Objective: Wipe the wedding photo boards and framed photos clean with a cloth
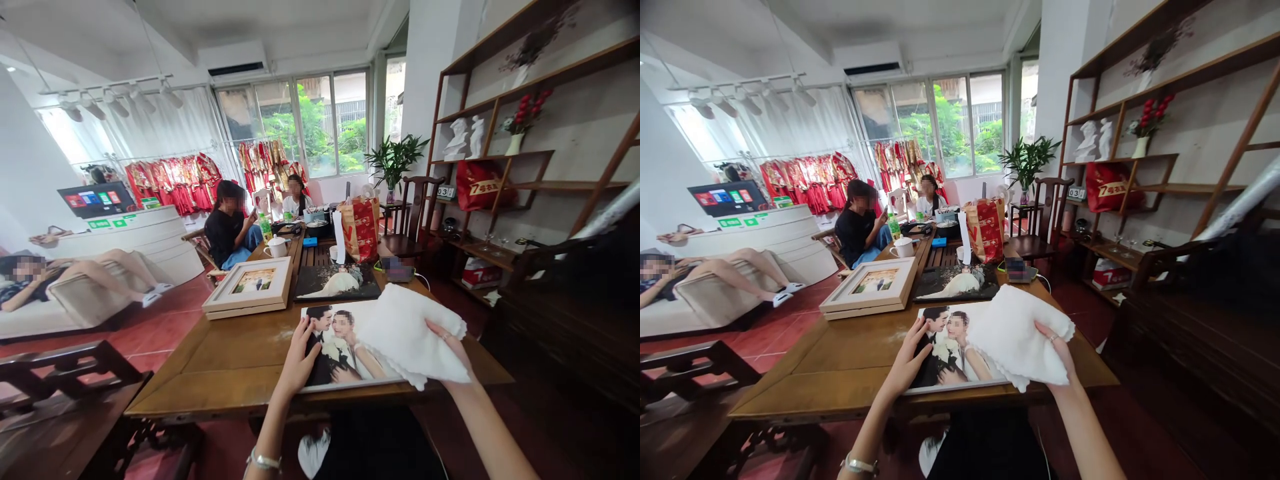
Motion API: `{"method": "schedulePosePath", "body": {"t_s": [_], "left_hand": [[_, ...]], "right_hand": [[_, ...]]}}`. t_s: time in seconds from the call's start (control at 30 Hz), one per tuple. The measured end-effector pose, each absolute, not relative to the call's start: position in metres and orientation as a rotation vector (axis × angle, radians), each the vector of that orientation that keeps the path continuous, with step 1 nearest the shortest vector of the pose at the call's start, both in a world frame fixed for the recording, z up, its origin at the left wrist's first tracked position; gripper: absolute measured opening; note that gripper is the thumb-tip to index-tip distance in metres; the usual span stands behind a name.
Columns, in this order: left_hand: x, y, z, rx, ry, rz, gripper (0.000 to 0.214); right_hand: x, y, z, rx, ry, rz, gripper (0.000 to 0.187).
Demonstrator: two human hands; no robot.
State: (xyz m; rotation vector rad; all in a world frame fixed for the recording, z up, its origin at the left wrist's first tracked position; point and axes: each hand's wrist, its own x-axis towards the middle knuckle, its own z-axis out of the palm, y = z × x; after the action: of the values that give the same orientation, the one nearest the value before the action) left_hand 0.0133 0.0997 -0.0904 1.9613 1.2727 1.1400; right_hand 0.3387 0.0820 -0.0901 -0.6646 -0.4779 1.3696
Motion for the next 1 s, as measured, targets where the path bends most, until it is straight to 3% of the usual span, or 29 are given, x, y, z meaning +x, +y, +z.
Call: {"method": "schedulePosePath", "body": {"t_s": [0.47,0.73,0.83,1.0], "left_hand": [[0.014,0.100,-0.091,1.943,1.295,1.134,0.046],[0.015,0.098,-0.088,1.957,1.305,1.114,0.047],[0.015,0.099,-0.088,1.971,1.314,1.108,0.048],[0.015,0.101,-0.090,1.999,1.325,1.093,0.050]], "right_hand": [[0.333,0.068,-0.083,-0.773,-0.218,1.275,0.027],[0.345,0.053,-0.065,-0.790,-0.317,0.725,0.033],[0.348,0.041,-0.041,-0.977,-0.716,0.486,0.041],[0.335,0.037,-0.036,-1.141,-1.811,0.469,0.056]]}}
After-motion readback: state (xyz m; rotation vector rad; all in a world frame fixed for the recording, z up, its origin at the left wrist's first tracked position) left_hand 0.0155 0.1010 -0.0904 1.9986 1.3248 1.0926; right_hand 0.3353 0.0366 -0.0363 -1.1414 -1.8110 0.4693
